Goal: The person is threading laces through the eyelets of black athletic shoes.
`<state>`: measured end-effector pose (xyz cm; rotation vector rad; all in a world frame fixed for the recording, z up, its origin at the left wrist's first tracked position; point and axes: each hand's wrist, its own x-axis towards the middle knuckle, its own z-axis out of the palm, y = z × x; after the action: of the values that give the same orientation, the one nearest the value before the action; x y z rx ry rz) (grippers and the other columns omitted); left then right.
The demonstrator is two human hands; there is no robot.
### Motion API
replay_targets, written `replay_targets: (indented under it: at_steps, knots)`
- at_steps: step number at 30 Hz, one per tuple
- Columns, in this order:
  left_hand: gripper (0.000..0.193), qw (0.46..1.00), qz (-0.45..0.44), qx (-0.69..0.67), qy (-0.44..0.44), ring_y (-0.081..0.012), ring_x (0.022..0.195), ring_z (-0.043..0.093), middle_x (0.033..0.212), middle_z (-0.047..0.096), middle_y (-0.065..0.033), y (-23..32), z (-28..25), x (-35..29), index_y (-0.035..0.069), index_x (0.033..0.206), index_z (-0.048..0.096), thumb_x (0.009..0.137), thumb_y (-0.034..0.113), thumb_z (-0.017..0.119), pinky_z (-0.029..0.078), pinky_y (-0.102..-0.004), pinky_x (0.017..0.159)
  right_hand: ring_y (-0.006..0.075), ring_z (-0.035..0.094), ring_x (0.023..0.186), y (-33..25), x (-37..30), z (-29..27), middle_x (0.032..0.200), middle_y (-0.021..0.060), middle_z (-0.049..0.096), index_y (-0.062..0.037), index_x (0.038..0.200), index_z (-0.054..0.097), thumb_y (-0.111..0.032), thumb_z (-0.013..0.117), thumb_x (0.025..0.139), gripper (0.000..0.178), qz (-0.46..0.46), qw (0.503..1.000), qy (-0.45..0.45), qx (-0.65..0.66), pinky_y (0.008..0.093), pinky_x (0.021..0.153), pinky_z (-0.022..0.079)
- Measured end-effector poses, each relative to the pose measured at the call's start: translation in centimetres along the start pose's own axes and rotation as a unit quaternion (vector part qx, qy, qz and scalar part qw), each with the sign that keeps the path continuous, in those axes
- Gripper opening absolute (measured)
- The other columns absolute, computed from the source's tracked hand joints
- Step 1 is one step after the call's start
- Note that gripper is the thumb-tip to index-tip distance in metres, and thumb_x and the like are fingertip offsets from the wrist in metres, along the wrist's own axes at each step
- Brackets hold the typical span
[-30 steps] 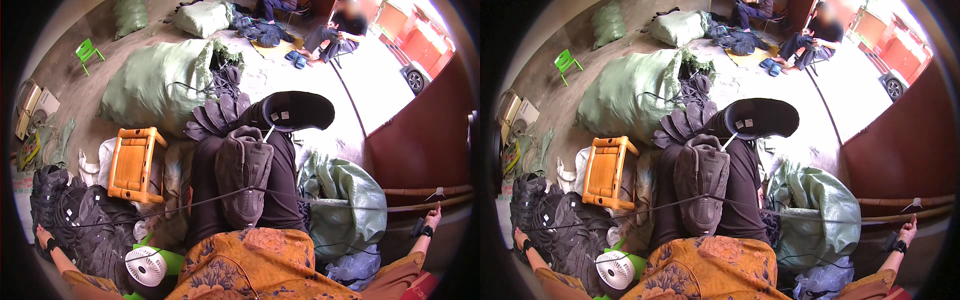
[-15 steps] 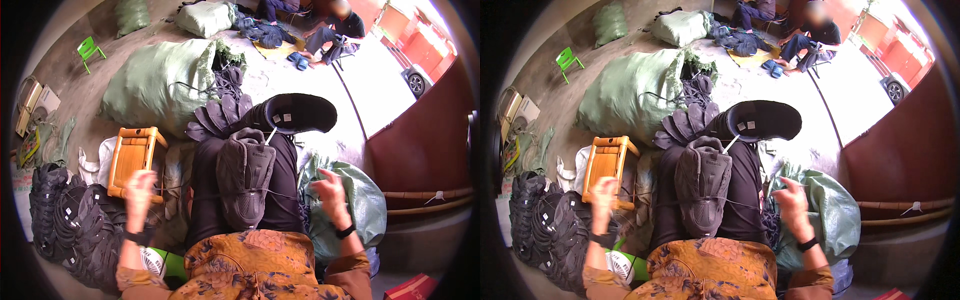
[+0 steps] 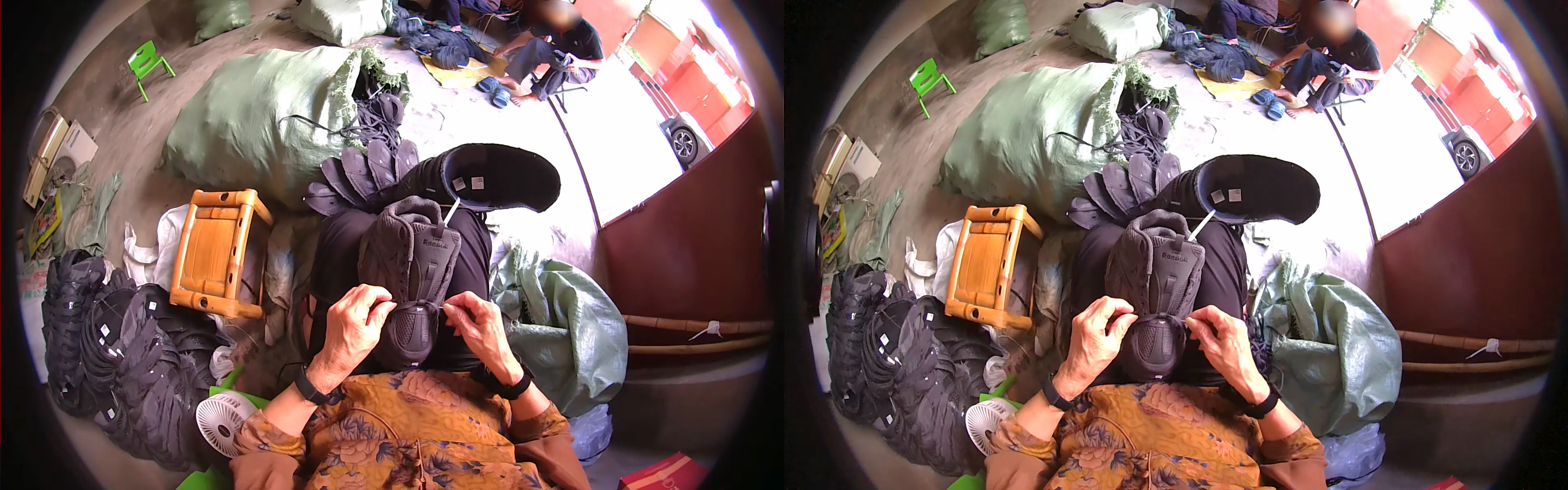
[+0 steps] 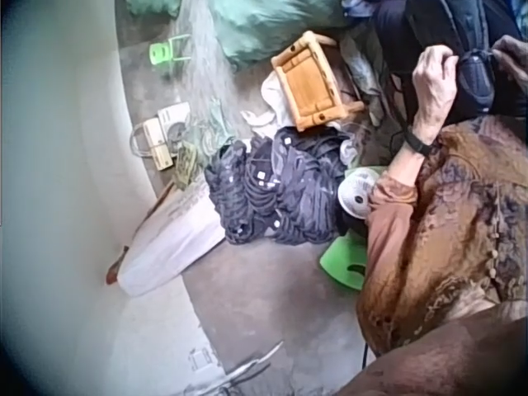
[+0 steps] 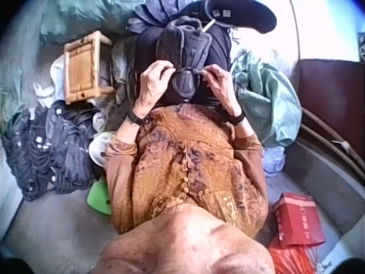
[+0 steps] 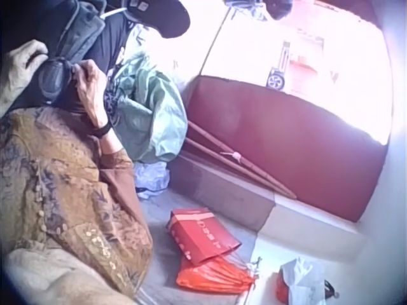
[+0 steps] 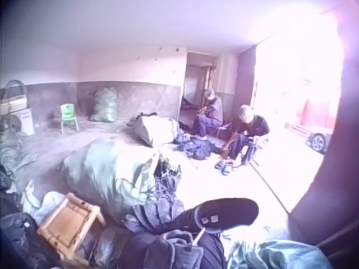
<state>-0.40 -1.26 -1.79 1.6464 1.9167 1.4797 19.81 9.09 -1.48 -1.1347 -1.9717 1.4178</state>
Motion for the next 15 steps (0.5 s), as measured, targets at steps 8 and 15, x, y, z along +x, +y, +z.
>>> replay_targets:
  at_steps: [8,15]
  knots:
    - [0.016,0.999,0.004,0.029,0.016,-0.0282,0.073,0.064,0.079,0.063,-0.0103,0.4,-0.2,-0.7,0.004,0.089,0.06,0.078,0.0,0.071,0.051,-0.0351,0.065,0.0213,0.064,0.06,0.1,0.3,1.2,0.07,0.0078,0.064,-0.0034,0.086,0.062,-0.011,0.067,0.087,0.009,-0.15,0.97,0.077,-0.175,0.0293,0.054,0.049]
    - [0.01,0.998,0.012,0.058,0.024,-0.0282,0.073,0.064,0.078,0.063,-0.0077,0.6,-0.4,-0.6,0.006,0.087,0.061,0.081,0.006,0.069,0.051,-0.0355,0.064,0.0244,0.063,0.064,-0.5,0.4,2.9,0.074,0.0064,0.059,-0.0107,0.085,0.057,-0.013,0.067,0.084,0.01,-0.251,0.871,0.082,-0.414,0.0362,0.053,0.048]
